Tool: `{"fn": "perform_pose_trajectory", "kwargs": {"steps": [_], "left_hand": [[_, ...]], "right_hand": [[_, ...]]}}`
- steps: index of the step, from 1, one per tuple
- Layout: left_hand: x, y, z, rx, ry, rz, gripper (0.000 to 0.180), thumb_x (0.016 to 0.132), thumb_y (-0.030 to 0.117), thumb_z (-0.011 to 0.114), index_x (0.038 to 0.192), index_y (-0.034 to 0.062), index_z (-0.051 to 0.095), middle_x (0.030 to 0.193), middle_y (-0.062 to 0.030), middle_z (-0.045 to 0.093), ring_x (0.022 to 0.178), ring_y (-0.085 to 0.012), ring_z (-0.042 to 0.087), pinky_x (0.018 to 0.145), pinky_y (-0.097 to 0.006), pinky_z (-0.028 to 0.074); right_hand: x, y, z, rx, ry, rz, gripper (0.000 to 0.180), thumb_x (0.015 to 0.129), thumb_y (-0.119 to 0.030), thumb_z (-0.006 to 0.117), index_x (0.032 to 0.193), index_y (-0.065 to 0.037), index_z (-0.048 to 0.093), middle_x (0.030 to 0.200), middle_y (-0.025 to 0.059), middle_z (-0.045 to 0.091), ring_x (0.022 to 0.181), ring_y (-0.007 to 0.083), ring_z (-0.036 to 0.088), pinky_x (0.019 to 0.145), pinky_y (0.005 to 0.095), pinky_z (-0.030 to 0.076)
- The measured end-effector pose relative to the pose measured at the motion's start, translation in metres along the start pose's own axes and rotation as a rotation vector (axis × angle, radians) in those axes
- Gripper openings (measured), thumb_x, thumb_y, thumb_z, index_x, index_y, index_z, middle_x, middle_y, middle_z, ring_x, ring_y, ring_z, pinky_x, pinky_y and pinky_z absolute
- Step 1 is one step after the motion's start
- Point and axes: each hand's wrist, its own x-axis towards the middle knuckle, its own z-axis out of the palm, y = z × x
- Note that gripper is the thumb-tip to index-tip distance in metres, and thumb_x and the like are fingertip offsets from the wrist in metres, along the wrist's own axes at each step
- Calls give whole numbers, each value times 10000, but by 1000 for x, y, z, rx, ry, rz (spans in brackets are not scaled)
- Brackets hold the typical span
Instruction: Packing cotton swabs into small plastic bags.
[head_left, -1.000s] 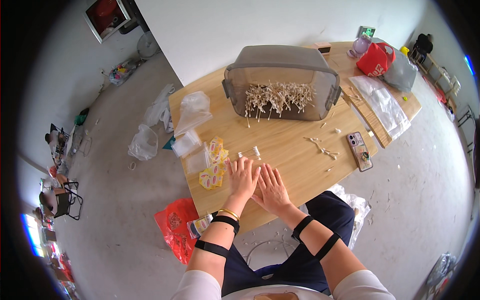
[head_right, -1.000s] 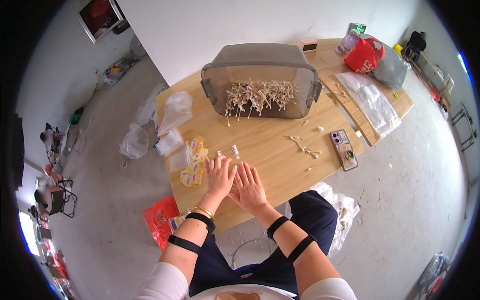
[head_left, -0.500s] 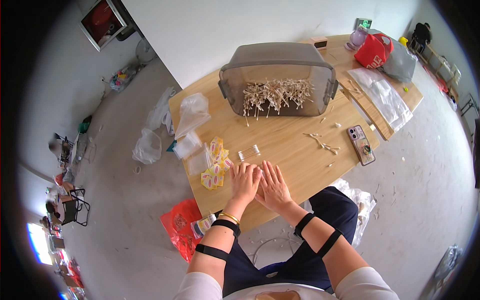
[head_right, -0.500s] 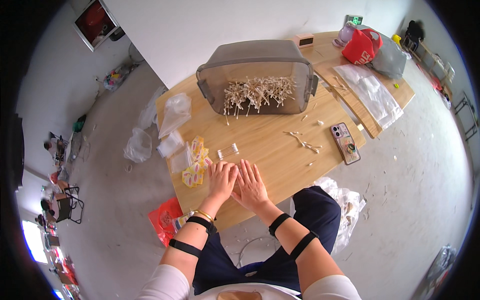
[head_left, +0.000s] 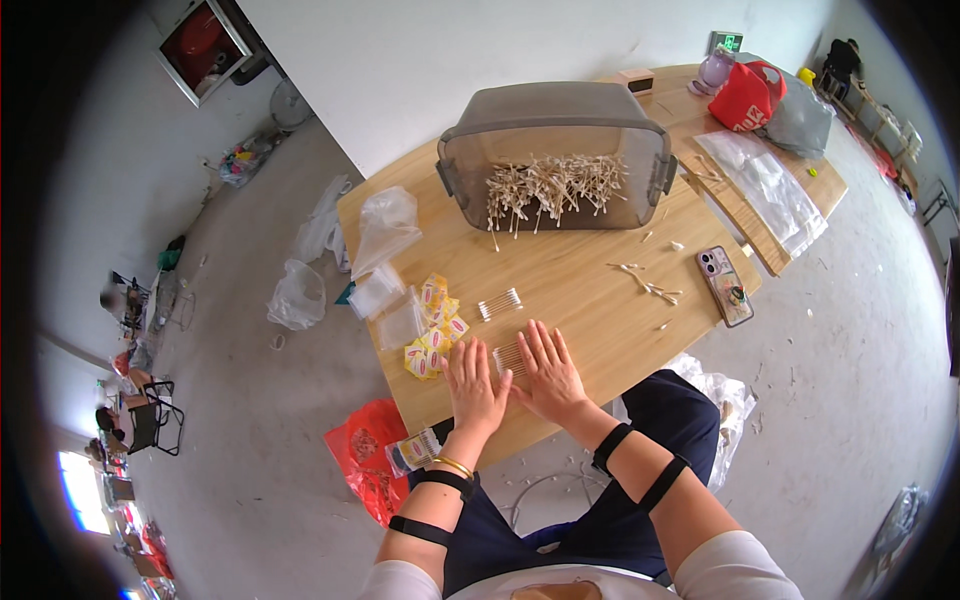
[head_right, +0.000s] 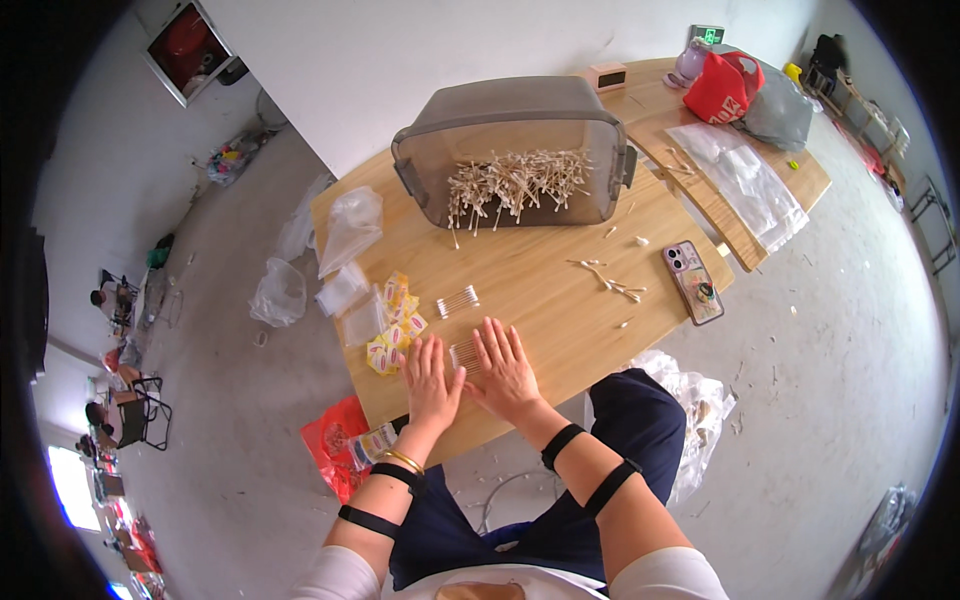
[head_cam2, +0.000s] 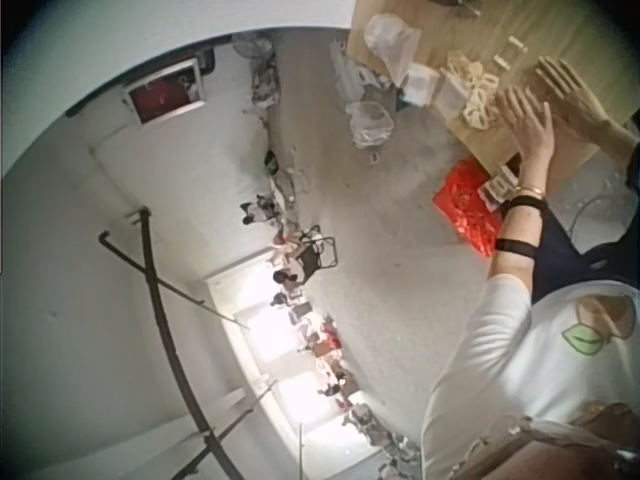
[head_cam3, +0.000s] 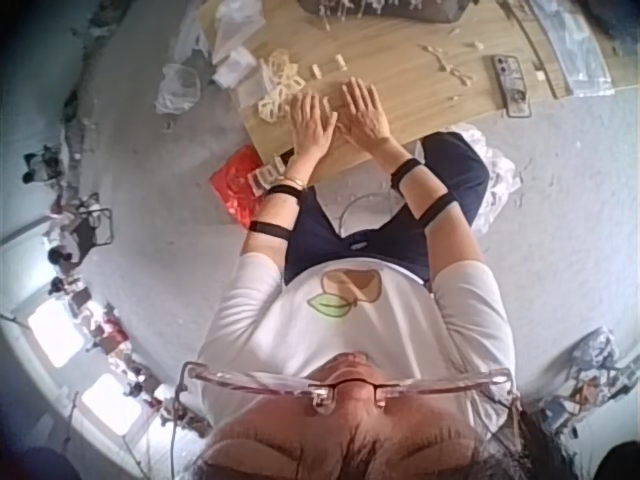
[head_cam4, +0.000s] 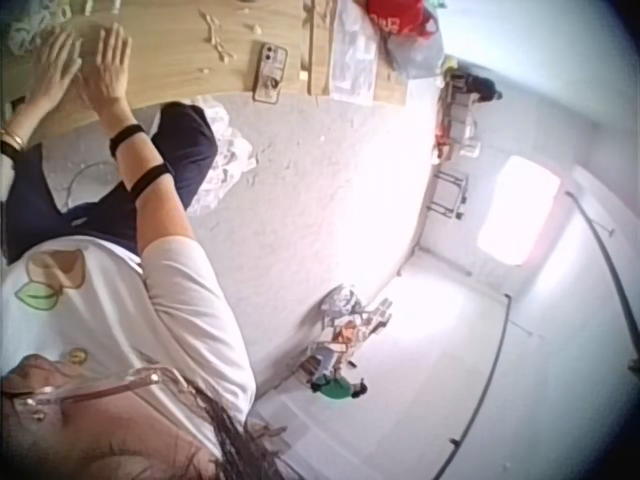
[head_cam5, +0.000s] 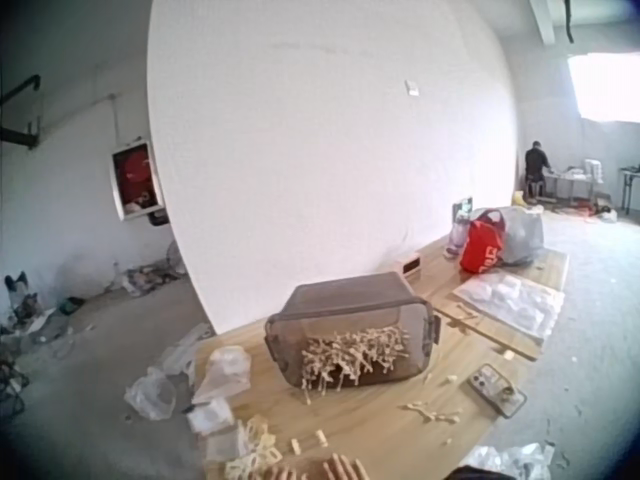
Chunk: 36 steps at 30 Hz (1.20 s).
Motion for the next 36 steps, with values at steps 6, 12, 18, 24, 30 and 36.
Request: {"fn": "perform_pose_trajectory", "kwargs": {"steps": [6, 12, 18, 24, 30, 36], "left_hand": [[-5, 14, 11, 69, -154, -3, 905, 1005, 639, 239, 1556, -74, 166, 1655, -206, 139, 1552, -320, 52, 1229, -571, -28], [-5, 19, 16, 83, -89, 1, 871, 1013, 627, 233, 1565, -45, 177, 1655, -204, 143, 1549, -316, 79, 1233, -562, -14], [0, 16, 15, -43, -115, 54, 801, 1025, 585, 269, 1576, 7, 206, 1644, -174, 217, 1539, -297, 159, 1234, -562, 18], [-2, 14, 10, -47, -121, 28, 788, 1032, 560, 283, 1575, -4, 195, 1641, -175, 227, 1541, -281, 163, 1234, -560, 18], [-28, -13, -34, -253, 44, -167, 812, 1027, 570, 312, 1568, -20, 175, 1620, -231, 229, 1528, -331, 181, 1223, -571, 39], [-115, -105, -66, -251, 165, -615, 746, 1039, 533, 332, 1530, -26, 276, 1588, -236, 300, 1498, -352, 252, 1215, -554, 130]], "right_hand": [[-1, 1, 3, -57, 11, -19, 880, 898, -510, 546, 1534, 36, 279, 1623, 249, 198, 1531, 371, 142, 1250, 497, 90], [0, 3, 3, -125, -44, -26, 826, 931, -499, 473, 1539, 29, 287, 1623, 242, 212, 1533, 362, 139, 1249, 499, 84], [2, 2, 3, -100, -21, -44, 822, 931, -497, 484, 1543, 17, 289, 1626, 242, 204, 1535, 362, 134, 1246, 504, 88], [4, -2, 2, -116, -59, -45, 829, 939, -513, 506, 1557, -11, 272, 1632, 254, 169, 1535, 375, 119, 1247, 504, 82], [1, 0, -2, -106, -58, -37, 880, 931, -575, 520, 1561, -20, 259, 1633, 233, 180, 1534, 361, 130, 1246, 506, 102], [-11, -24, 4, -144, -119, -136, 856, 939, -544, 533, 1559, -20, 263, 1631, 237, 182, 1533, 359, 135, 1250, 500, 97]]}}
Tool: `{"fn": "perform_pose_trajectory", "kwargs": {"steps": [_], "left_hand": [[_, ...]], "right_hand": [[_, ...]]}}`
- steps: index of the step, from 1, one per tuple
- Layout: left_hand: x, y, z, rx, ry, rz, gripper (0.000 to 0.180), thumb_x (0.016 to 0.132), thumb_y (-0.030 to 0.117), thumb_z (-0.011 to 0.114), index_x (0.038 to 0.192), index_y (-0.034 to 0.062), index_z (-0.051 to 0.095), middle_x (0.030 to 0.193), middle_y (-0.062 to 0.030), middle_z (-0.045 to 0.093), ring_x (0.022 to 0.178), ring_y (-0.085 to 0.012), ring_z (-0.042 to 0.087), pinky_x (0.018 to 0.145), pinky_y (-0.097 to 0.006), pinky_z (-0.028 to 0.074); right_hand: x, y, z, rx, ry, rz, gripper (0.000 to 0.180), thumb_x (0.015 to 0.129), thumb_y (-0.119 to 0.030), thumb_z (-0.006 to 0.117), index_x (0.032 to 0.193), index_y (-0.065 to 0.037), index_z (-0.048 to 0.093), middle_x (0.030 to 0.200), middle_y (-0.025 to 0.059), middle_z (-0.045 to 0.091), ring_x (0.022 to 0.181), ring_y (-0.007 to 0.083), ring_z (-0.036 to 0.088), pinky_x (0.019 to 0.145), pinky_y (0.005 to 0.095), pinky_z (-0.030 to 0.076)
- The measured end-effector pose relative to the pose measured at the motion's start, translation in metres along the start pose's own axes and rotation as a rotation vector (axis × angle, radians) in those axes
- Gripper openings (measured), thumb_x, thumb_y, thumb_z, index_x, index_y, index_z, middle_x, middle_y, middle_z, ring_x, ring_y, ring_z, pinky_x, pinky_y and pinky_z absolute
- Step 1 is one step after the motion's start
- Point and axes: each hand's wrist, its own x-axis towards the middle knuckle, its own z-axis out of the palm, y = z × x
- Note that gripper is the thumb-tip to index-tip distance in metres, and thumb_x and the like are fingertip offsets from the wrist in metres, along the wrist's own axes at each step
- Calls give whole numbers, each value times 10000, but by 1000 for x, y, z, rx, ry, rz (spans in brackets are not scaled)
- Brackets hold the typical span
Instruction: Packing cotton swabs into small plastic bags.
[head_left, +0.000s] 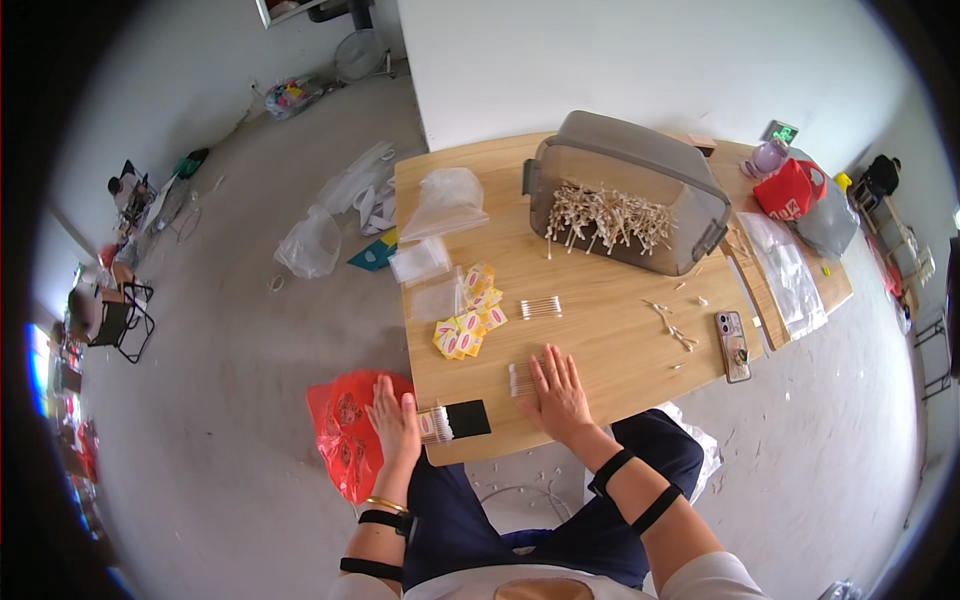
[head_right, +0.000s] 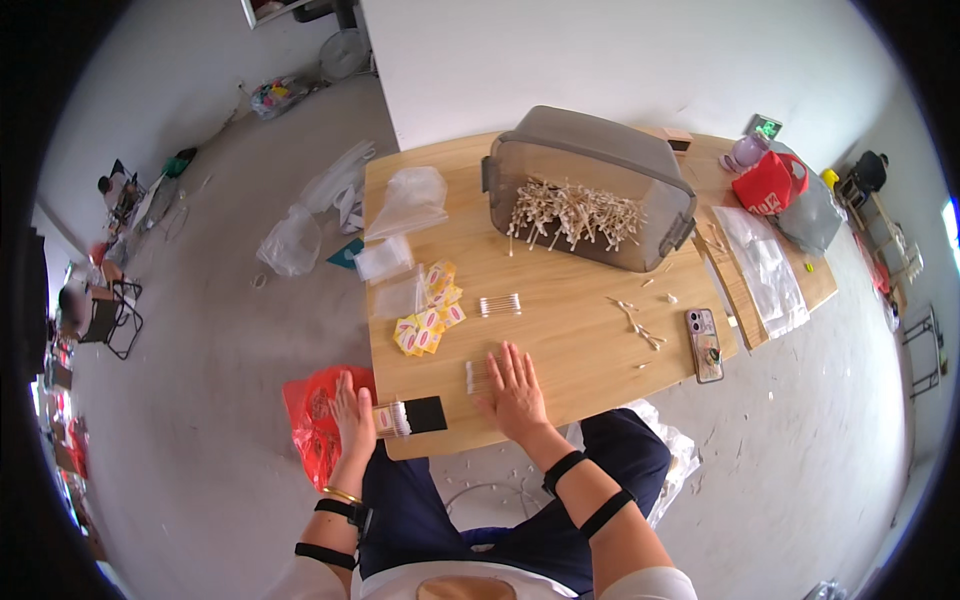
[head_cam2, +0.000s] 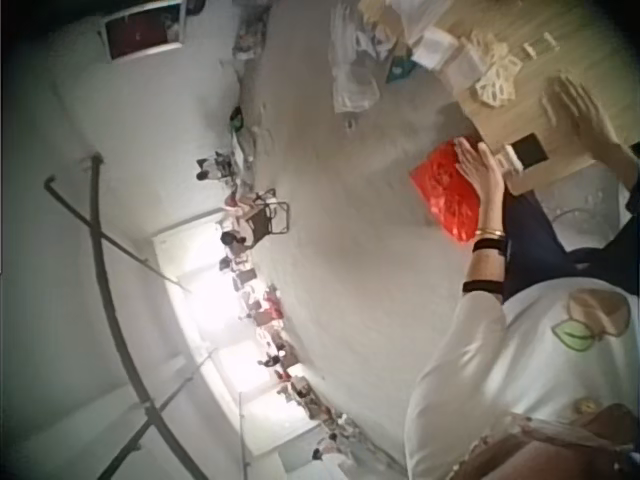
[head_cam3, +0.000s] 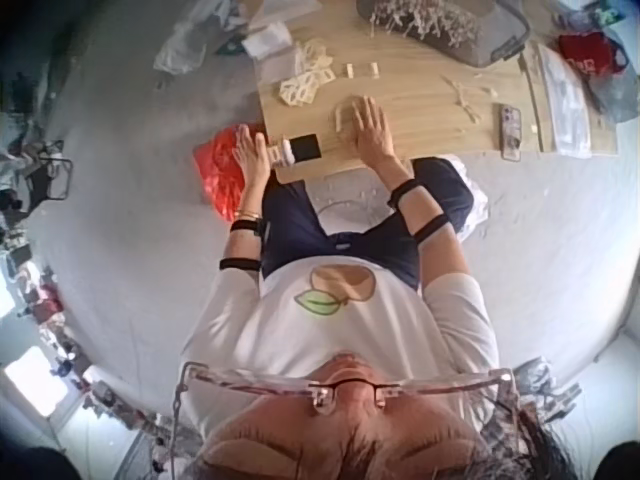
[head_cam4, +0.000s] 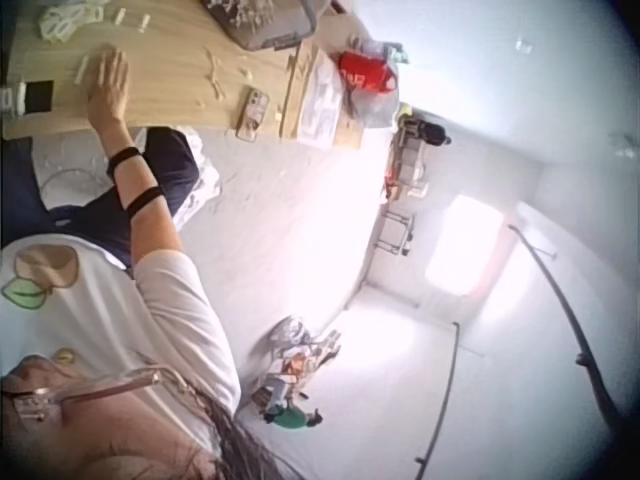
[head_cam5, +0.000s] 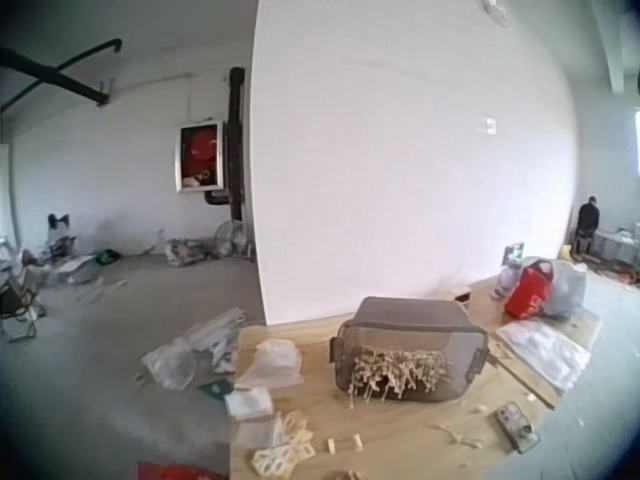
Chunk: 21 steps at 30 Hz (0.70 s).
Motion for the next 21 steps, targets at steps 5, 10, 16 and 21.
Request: {"fn": "perform_pose_trajectory", "kwargs": {"steps": [5, 10, 16, 21], "left_hand": [[-17, -40, 6, -287, 44, -146, 611, 1032, 499, 440, 1329, -28, 526, 1308, -261, 583, 1235, -394, 547, 1040, -445, 420], [-15, -42, 35, -446, 140, -304, 555, 1001, 528, 525, 876, -5, 614, 779, -150, 660, 723, -272, 636, 692, -411, 484], [-10, -50, 55, -533, 118, -416, 619, 995, 543, 544, 727, -15, 553, 625, -102, 531, 581, -183, 482, 578, -382, 400], [-6, -51, 63, -894, 56, -545, 597, 1005, 505, 556, 684, 3, 525, 598, -50, 461, 593, -128, 439, 573, -338, 388]], "right_hand": [[-12, -56, 7, 80, -38, -66, 803, 949, -486, 538, 1559, -35, 275, 1629, 231, 196, 1530, 354, 155, 1248, 502, 110], [-14, -93, 13, 88, -23, -81, 719, 964, -385, 528, 1561, -62, 288, 1635, 201, 209, 1531, 335, 170, 1243, 511, 118], [-13, -110, 13, 109, -47, -101, 664, 984, -345, 492, 1570, -106, 290, 1647, 162, 202, 1535, 326, 156, 1239, 531, 101], [-13, -120, 13, 70, -71, -96, 702, 975, -413, 514, 1570, -112, 293, 1645, 155, 211, 1535, 328, 158, 1238, 534, 98]]}}
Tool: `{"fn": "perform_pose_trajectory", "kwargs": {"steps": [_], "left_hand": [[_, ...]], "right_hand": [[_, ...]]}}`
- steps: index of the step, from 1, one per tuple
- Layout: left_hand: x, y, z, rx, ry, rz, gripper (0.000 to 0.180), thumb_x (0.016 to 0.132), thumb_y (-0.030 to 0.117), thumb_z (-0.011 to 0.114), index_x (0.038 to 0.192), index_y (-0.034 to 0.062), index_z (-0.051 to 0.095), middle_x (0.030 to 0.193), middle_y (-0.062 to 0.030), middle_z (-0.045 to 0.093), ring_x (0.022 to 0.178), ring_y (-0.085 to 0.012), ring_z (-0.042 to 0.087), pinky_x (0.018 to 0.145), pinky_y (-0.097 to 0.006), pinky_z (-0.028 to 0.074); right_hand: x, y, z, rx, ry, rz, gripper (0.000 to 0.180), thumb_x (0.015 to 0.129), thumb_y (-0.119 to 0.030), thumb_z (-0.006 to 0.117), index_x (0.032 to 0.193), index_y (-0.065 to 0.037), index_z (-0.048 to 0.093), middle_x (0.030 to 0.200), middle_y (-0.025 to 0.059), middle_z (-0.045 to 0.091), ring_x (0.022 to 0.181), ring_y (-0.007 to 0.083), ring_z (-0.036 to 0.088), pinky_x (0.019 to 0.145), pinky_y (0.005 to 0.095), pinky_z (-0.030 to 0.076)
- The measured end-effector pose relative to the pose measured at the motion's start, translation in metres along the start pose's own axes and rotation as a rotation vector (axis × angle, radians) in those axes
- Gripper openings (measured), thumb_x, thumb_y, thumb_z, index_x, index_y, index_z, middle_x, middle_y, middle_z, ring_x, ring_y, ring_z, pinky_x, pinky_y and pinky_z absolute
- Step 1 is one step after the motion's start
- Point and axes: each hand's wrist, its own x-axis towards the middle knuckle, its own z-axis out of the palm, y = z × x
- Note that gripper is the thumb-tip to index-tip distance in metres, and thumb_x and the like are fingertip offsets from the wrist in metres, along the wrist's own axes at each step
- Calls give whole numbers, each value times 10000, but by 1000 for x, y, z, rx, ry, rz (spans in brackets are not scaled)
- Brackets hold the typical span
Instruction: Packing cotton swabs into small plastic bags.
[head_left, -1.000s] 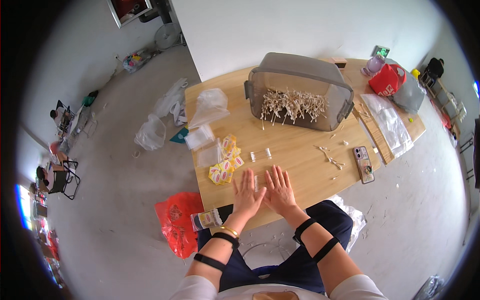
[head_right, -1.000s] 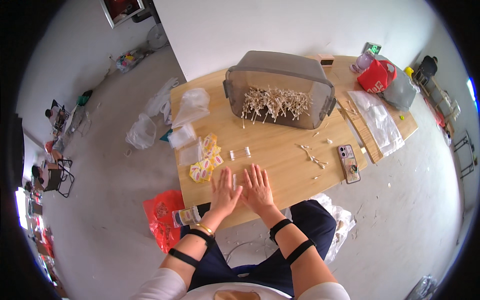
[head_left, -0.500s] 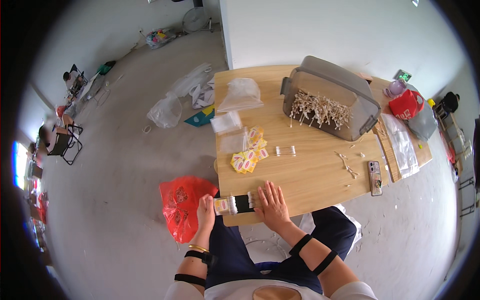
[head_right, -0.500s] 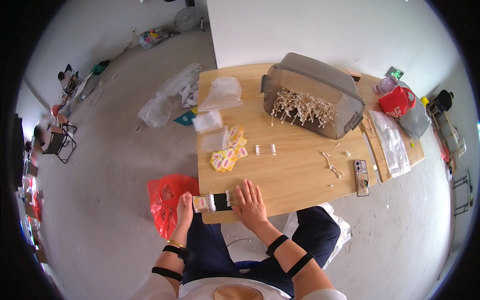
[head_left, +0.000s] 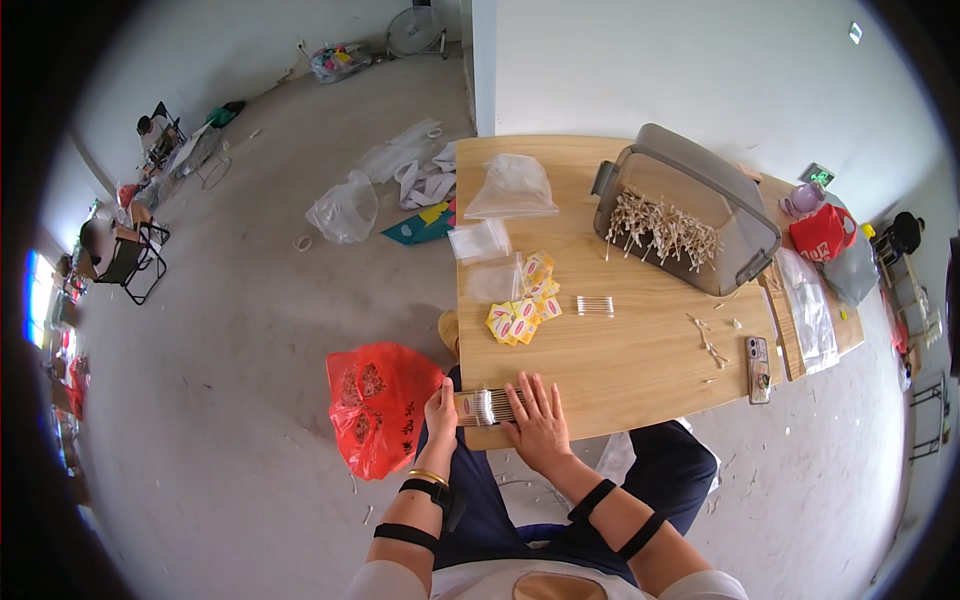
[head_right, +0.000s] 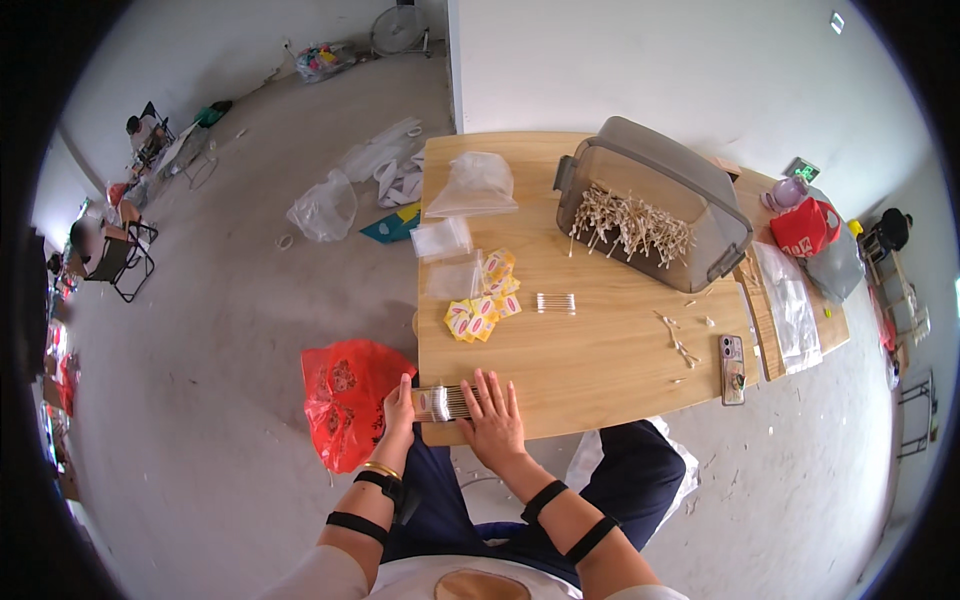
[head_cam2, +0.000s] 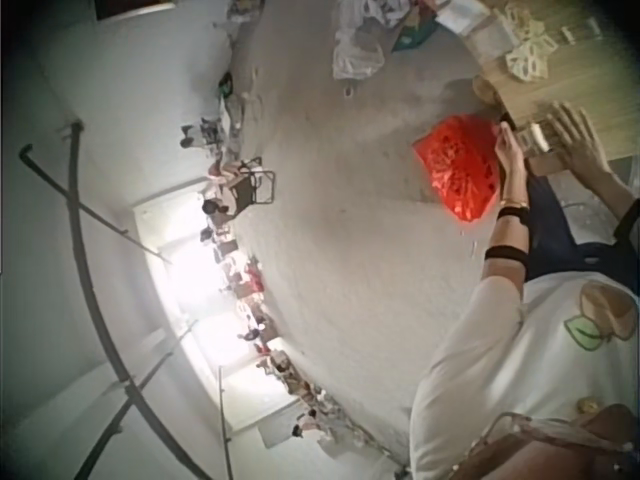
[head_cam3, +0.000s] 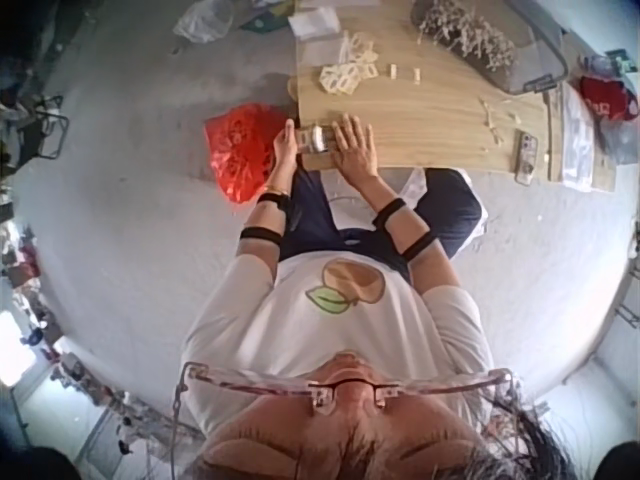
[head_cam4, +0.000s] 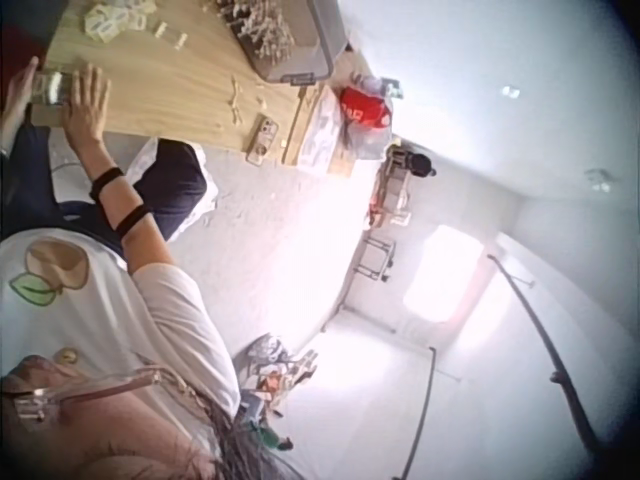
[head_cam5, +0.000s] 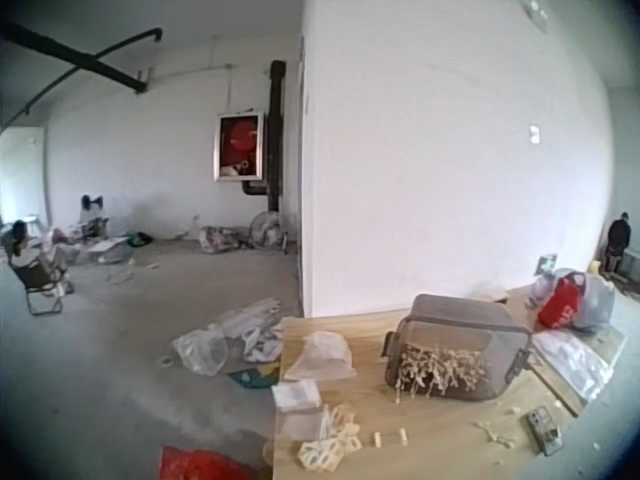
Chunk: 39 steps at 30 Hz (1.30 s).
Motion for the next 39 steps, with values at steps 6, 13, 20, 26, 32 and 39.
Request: {"fn": "perform_pose_trajectory", "kwargs": {"steps": [6, 13, 20, 26, 32, 39], "left_hand": [[-7, 10, 3, 146, 46, 193, 580, 1017, 532, 521, 739, 24, 557, 688, -11, 536, 655, -111, 479, 606, -302, 396], [-3, 14, -24, 294, 46, 154, 670, 1022, 570, 440, 689, -6, 520, 609, -123, 519, 582, -227, 507, 592, -407, 409], [-5, 16, -15, 336, 47, 375, 585, 1044, 482, 465, 734, -10, 529, 608, -155, 486, 568, -271, 485, 587, -420, 409], [-7, 16, -24, 195, 54, 137, 608, 1024, 555, 467, 774, 7, 553, 712, -110, 571, 670, -213, 534, 647, -377, 453], [-48, 25, -8, -366, -72, -132, 287, 921, 325, 732, 1104, 177, 567, 980, 26, 653, 852, -111, 639, 739, -289, 501], [-51, 13, -3, -514, 7, -138, 355, 865, 177, 799, 1119, 121, 557, 1011, -2, 655, 864, -127, 650, 744, -283, 511]], "right_hand": [[14, -32, 9, 95, 4, 5, 886, 924, -549, 558, 1557, -9, 257, 1639, 196, 204, 1539, 327, 145, 1239, 527, 98], [5, -12, -1, 100, 2, 53, 959, 911, -585, 558, 1539, 64, 238, 1636, 221, 197, 1544, 332, 118, 1242, 518, 61], [15, -40, 7, 108, -43, -16, 993, 889, -592, 587, 1542, 70, 239, 1644, 195, 185, 1542, 318, 128, 1242, 505, 94], [13, -31, -4, 139, 42, -18, 865, 888, -482, 632, 1510, 42, 338, 1573, 208, 309, 1487, 366, 240, 1217, 505, 176], [17, -28, 24, 641, 105, 248, 633, 810, -36, 617, 1426, -10, 476, 1255, 228, 502, 1179, 391, 487, 1055, 470, 389], [30, -53, 44, 784, 52, 459, 572, 824, 38, 529, 1393, -17, 529, 1253, 256, 512, 1192, 390, 511, 1036, 407, 433]]}}
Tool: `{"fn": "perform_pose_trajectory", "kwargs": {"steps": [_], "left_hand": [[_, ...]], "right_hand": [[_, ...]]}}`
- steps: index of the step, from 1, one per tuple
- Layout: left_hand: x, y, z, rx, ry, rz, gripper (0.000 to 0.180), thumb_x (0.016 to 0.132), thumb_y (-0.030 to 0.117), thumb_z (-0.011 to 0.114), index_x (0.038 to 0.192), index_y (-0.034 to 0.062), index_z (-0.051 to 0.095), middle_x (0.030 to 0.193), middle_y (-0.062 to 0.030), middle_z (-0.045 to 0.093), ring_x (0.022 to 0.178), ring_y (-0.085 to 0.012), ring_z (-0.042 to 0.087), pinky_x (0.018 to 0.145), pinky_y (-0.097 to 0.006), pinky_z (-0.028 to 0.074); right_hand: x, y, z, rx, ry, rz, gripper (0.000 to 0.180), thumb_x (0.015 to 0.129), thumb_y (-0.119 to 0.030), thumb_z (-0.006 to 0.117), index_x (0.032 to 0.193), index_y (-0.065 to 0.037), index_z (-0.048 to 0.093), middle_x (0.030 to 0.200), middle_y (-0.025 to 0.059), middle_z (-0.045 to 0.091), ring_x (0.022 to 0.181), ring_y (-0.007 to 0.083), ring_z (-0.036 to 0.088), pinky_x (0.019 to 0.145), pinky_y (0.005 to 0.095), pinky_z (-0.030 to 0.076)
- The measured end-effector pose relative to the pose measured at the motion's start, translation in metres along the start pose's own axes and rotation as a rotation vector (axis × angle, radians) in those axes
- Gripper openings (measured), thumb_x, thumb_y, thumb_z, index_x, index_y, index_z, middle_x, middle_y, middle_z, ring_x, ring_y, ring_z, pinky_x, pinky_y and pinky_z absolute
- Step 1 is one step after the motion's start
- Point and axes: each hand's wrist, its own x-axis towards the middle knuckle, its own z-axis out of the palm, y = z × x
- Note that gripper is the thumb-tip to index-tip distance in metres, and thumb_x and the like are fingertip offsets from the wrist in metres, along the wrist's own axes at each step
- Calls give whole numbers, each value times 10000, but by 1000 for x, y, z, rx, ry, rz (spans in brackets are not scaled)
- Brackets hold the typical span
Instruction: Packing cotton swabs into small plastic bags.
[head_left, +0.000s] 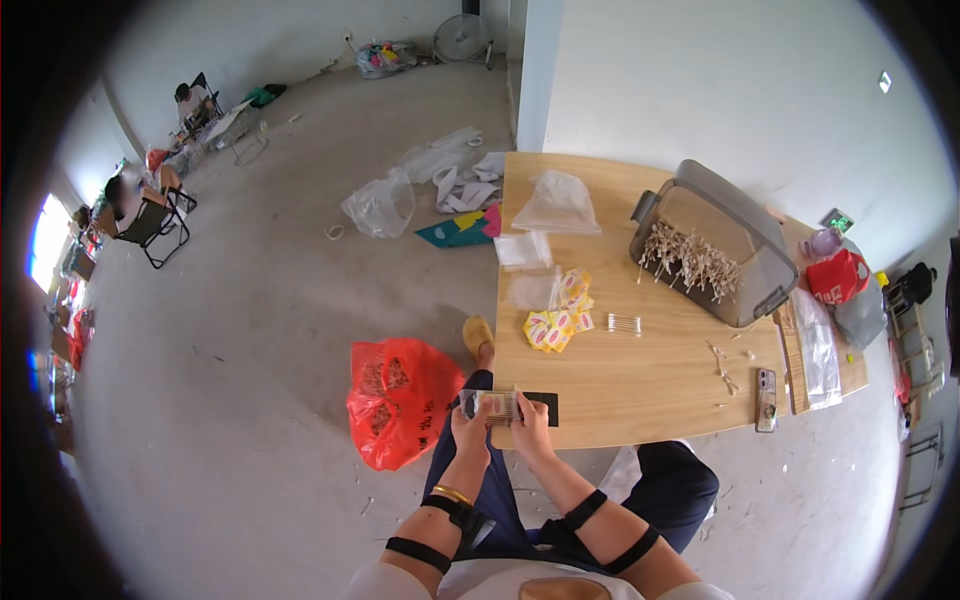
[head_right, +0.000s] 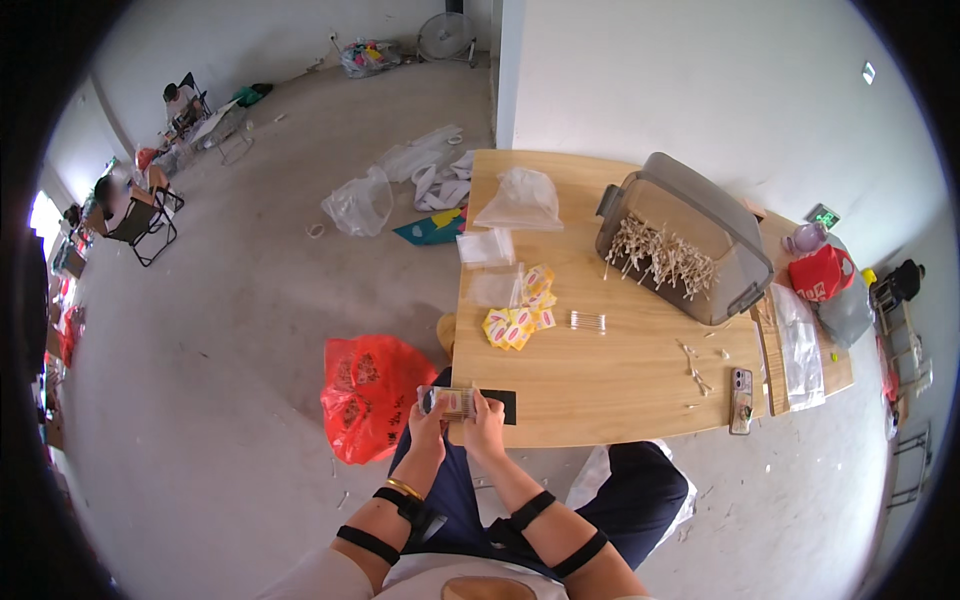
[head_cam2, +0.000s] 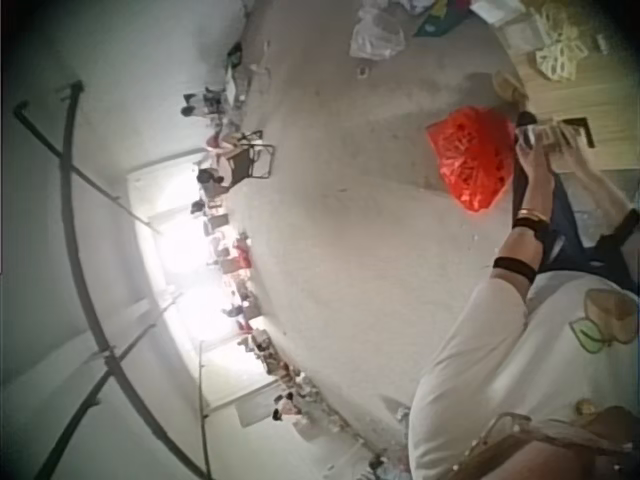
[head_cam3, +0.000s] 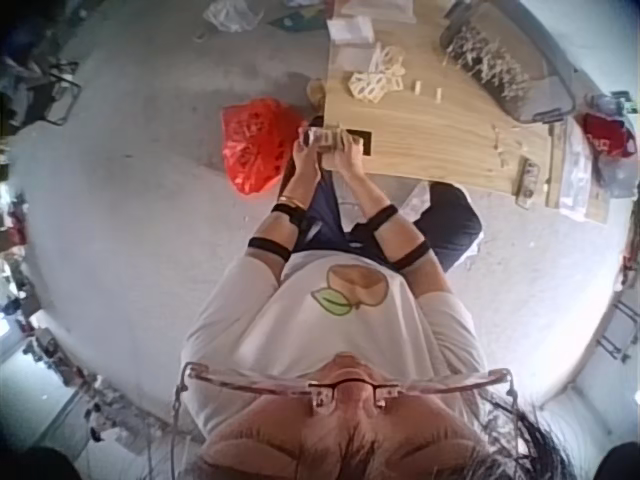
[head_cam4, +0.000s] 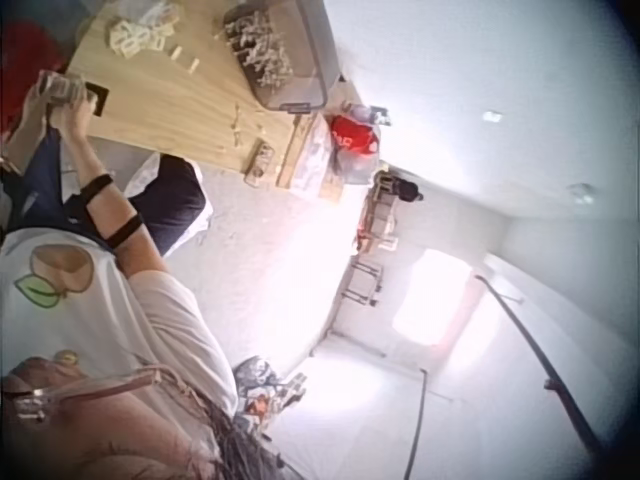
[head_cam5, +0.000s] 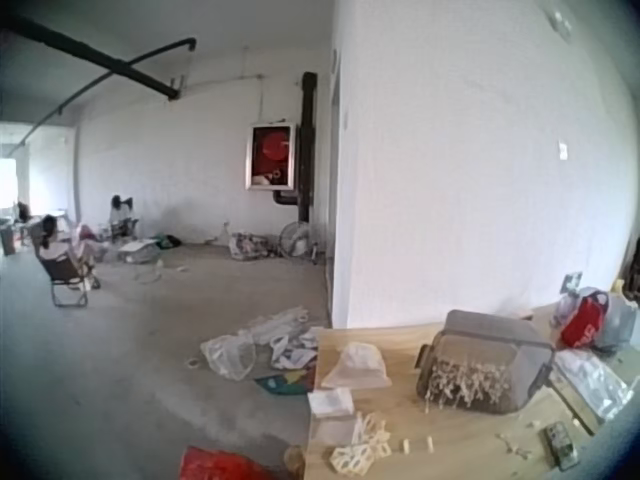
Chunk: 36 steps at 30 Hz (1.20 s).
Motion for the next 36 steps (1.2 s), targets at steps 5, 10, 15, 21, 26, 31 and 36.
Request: {"fn": "perform_pose_trajectory", "kwargs": {"steps": [5, 10, 15, 21, 26, 31, 36], "left_hand": [[4, -13, 2, -152, -37, 43, 316, 854, 117, 808, 1095, 71, 610, 1001, -42, 689, 851, -145, 683, 705, -276, 551], [2, -7, -2, -204, 45, -108, 296, 871, 104, 788, 1122, 83, 632, 1001, -22, 694, 831, -130, 680, 706, -264, 545], [6, -6, -1, -143, 19, -109, 269, 897, 172, 775, 1109, 100, 627, 980, -14, 688, 812, -121, 673, 698, -261, 541], [13, 12, -21, -59, -133, -87, 261, 908, 188, 763, 1109, 99, 623, 971, -16, 689, 790, -128, 683, 655, -274, 556], [-4, 45, -25, -138, 10, -26, 275, 907, 188, 763, 1129, 110, 622, 1021, -14, 686, 891, -138, 686, 747, -281, 562], [-40, 101, -27, -349, -166, 19, 366, 915, 244, 754, 1221, 121, 594, 1133, -40, 685, 1066, -181, 669, 978, -364, 523], [-96, 155, -3, -531, -600, -128, 462, 901, 211, 757, 1312, 106, 571, 1261, -74, 665, 1227, -207, 609, 1119, -439, 441]], "right_hand": [[-8, -32, 35, 183, 103, 100, 497, 853, 13, 531, 1347, -19, 576, 1239, 249, 528, 1200, 397, 503, 1034, 417, 431], [8, -17, -4, 565, -352, 64, 379, 880, 7, 488, 1210, -35, 671, 1089, 233, 675, 1039, 351, 646, 911, 384, 509], [2, -12, -5, 262, -331, 87, 403, 911, 28, 521, 1298, -19, 624, 1091, 70, 719, 928, 155, 680, 803, 293, 537], [3, -21, 0, 567, -387, 241, 332, 933, -19, 620, 1265, -18, 621, 982, 52, 713, 846, 137, 680, 730, 270, 544], [4, -50, 19, 604, -313, 287, 172, 934, -76, 676, 1081, 14, 671, 936, 71, 713, 740, 124, 663, 666, 246, 545], [-6, -89, 3, 476, -254, -109, 142, 923, -91, 703, 1023, 6, 674, 910, 60, 695, 804, 119, 655, 735, 263, 530], [-31, -150, -83, 557, -189, -330, 149, 904, -115, 710, 999, -11, 661, 965, 87, 625, 890, 157, 642, 758, 306, 512]]}}
